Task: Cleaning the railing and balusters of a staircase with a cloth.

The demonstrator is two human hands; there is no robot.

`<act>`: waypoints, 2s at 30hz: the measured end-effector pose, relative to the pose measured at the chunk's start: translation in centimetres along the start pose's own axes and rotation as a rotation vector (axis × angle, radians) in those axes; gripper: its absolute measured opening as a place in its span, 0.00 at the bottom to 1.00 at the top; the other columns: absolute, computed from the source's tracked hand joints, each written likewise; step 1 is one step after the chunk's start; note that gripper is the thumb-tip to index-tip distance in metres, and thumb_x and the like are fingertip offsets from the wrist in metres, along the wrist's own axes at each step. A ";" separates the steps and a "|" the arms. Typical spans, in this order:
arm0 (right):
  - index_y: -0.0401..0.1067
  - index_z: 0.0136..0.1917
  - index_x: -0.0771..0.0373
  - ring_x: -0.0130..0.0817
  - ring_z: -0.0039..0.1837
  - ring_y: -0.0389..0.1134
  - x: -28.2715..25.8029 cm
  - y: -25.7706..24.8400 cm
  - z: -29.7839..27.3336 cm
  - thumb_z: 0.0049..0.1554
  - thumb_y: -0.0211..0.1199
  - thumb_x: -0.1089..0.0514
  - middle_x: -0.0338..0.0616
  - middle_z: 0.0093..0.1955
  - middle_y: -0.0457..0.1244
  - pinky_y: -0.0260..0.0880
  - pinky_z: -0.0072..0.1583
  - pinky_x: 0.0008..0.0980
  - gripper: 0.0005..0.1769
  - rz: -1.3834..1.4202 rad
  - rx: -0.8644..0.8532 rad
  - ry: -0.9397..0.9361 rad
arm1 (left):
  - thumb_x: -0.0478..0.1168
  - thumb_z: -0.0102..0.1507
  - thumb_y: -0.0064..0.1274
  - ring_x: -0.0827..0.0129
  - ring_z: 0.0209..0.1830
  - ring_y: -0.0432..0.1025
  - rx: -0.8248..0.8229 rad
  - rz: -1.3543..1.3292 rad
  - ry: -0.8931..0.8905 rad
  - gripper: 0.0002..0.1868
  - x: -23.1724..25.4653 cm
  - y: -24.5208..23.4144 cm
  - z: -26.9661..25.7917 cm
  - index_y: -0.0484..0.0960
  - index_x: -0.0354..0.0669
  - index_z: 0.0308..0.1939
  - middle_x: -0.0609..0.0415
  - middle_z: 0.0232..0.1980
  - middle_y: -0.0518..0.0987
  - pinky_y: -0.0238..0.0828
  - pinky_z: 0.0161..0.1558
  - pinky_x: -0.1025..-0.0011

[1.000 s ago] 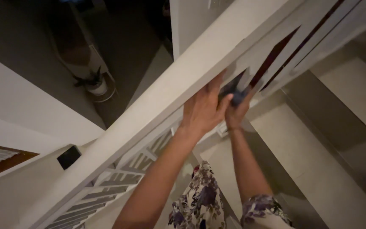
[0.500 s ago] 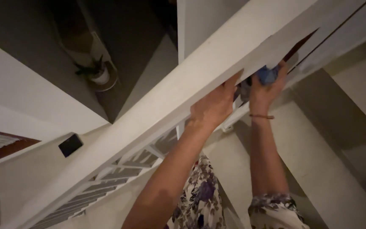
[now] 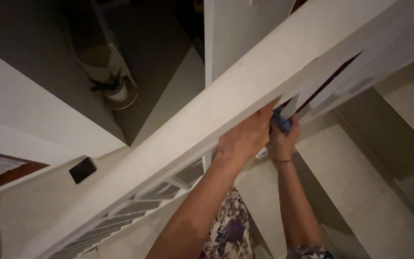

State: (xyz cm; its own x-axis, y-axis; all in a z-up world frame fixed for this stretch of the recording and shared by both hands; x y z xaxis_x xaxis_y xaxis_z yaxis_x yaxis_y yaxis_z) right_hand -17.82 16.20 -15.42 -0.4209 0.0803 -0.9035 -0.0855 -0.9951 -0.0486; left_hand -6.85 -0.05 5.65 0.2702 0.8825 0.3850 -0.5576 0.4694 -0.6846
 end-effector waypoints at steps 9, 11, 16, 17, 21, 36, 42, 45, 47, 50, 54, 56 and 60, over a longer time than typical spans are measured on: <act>0.59 0.72 0.64 0.36 0.64 0.63 1.7 0.6 -1.6 0.58 0.68 0.59 0.45 0.62 0.63 0.65 0.64 0.34 0.33 -0.162 0.147 -0.151 | 0.36 0.62 0.50 0.48 0.46 0.77 -0.097 0.090 -0.005 0.27 0.0 0.5 -0.1 0.77 0.45 0.68 0.40 0.52 0.81 0.73 0.47 0.51; 0.61 0.72 0.64 0.33 0.64 0.64 9.2 0.7 -4.0 0.61 0.65 0.55 0.44 0.64 0.64 0.67 0.65 0.33 0.30 0.083 0.123 0.004 | 0.39 0.64 0.52 0.48 0.48 0.76 0.002 0.122 0.022 0.23 0.6 -0.6 -0.3 0.78 0.45 0.65 0.42 0.52 0.81 0.74 0.48 0.51; 0.60 0.73 0.67 0.36 0.56 0.66 20.8 2.0 -9.1 0.56 0.61 0.49 0.44 0.57 0.66 0.68 0.54 0.36 0.36 -0.254 -0.044 0.040 | 0.42 0.66 0.54 0.47 0.46 0.76 0.117 0.153 0.043 0.20 0.9 -1.6 -0.1 0.81 0.42 0.61 0.41 0.49 0.81 0.73 0.43 0.52; 0.63 0.65 0.69 0.34 0.53 0.65 28.3 1.1 -10.1 0.67 0.58 0.48 0.41 0.54 0.64 0.67 0.53 0.35 0.24 0.299 0.152 0.302 | 0.40 0.63 0.52 0.47 0.46 0.76 0.137 0.175 0.056 0.21 1.1 -2.0 0.0 0.82 0.43 0.60 0.41 0.50 0.81 0.74 0.44 0.52; 0.61 0.36 0.61 0.22 0.37 0.53 48.1 -0.4 -15.8 0.73 0.49 0.50 0.30 0.34 0.54 0.60 0.44 0.30 0.24 0.763 0.210 0.373 | 0.37 0.67 0.52 0.48 0.44 0.75 0.187 0.154 0.066 0.17 1.3 -1.8 -0.6 0.83 0.47 0.60 0.42 0.47 0.79 0.75 0.44 0.53; 0.65 0.70 0.68 0.37 0.61 0.67 23.2 -6.1 -12.4 0.50 0.65 0.74 0.53 0.61 0.67 0.68 0.64 0.34 0.34 -0.287 0.132 0.250 | 0.33 0.60 0.53 0.44 0.51 0.77 0.228 0.205 0.111 0.23 1.9 -3.0 0.1 0.81 0.43 0.60 0.39 0.55 0.79 0.75 0.50 0.52; 0.56 0.78 0.68 0.38 0.71 0.64 4.1 -0.3 -4.3 0.59 0.62 0.66 0.52 0.72 0.62 0.64 0.70 0.36 0.36 -0.172 0.033 -0.055 | 0.35 0.61 0.55 0.45 0.45 0.76 0.135 0.129 0.060 0.23 1.1 -2.0 -0.3 0.81 0.46 0.62 0.41 0.51 0.81 0.73 0.46 0.52; 0.64 0.75 0.69 0.34 0.67 0.63 19.1 0.4 -7.5 0.70 0.50 0.56 0.47 0.67 0.64 0.66 0.67 0.35 0.24 0.280 0.115 0.249 | 0.39 0.66 0.56 0.47 0.44 0.76 0.081 0.129 0.027 0.21 0.8 -1.4 0.1 0.80 0.43 0.64 0.40 0.49 0.80 0.73 0.44 0.52; 0.66 0.74 0.70 0.36 0.65 0.65 23.3 0.4 -9.7 0.69 0.55 0.53 0.48 0.65 0.65 0.67 0.65 0.38 0.26 0.499 0.171 0.417 | 0.39 0.61 0.55 0.46 0.47 0.76 0.126 0.149 0.049 0.24 1.2 -2.3 -0.1 0.80 0.45 0.63 0.41 0.51 0.80 0.74 0.47 0.52; 0.70 0.71 0.67 0.42 0.63 0.68 28.1 -2.0 -14.9 0.62 0.62 0.52 0.50 0.62 0.67 0.70 0.63 0.41 0.28 0.402 0.094 0.540 | 0.37 0.60 0.54 0.47 0.50 0.75 0.156 0.215 0.082 0.25 1.2 -1.8 -0.5 0.81 0.47 0.63 0.43 0.54 0.80 0.74 0.49 0.53; 0.71 0.68 0.63 0.56 0.60 0.72 22.1 -2.8 -16.9 0.51 0.67 0.57 0.61 0.56 0.70 0.72 0.61 0.46 0.31 -0.707 -0.303 0.273 | 0.34 0.65 0.56 0.48 0.55 0.73 0.222 0.279 0.095 0.22 1.1 -1.2 -0.8 0.82 0.45 0.65 0.42 0.58 0.78 0.73 0.55 0.55; 0.68 0.69 0.66 0.60 0.60 0.71 18.7 -2.1 -17.0 0.49 0.68 0.57 0.64 0.57 0.69 0.71 0.60 0.48 0.35 -0.662 -0.216 0.269 | 0.34 0.63 0.56 0.48 0.57 0.73 0.225 0.331 0.103 0.24 1.4 -1.5 -0.6 0.82 0.46 0.65 0.43 0.59 0.78 0.72 0.57 0.54; 0.62 0.70 0.71 0.68 0.61 0.67 5.9 1.5 -13.7 0.49 0.70 0.56 0.68 0.60 0.66 0.68 0.60 0.54 0.39 -0.648 -0.015 -0.122 | 0.34 0.60 0.56 0.46 0.60 0.72 0.227 0.363 0.125 0.27 1.6 -1.8 -0.4 0.81 0.47 0.65 0.43 0.62 0.78 0.72 0.60 0.52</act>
State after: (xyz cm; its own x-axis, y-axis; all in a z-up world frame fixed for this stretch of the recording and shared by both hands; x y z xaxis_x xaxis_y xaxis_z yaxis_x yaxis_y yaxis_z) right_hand -8.04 14.43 -26.67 -0.3875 0.6687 -0.6346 -0.3439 -0.7435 -0.5735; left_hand -5.06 0.50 7.24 0.1102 0.9923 0.0568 -0.7882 0.1220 -0.6032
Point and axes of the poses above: each hand's wrist, its own z-axis towards the middle knuckle, its own y-axis out of the palm, x = y × z, the point moved 9 cm from there along z, towards the middle knuckle
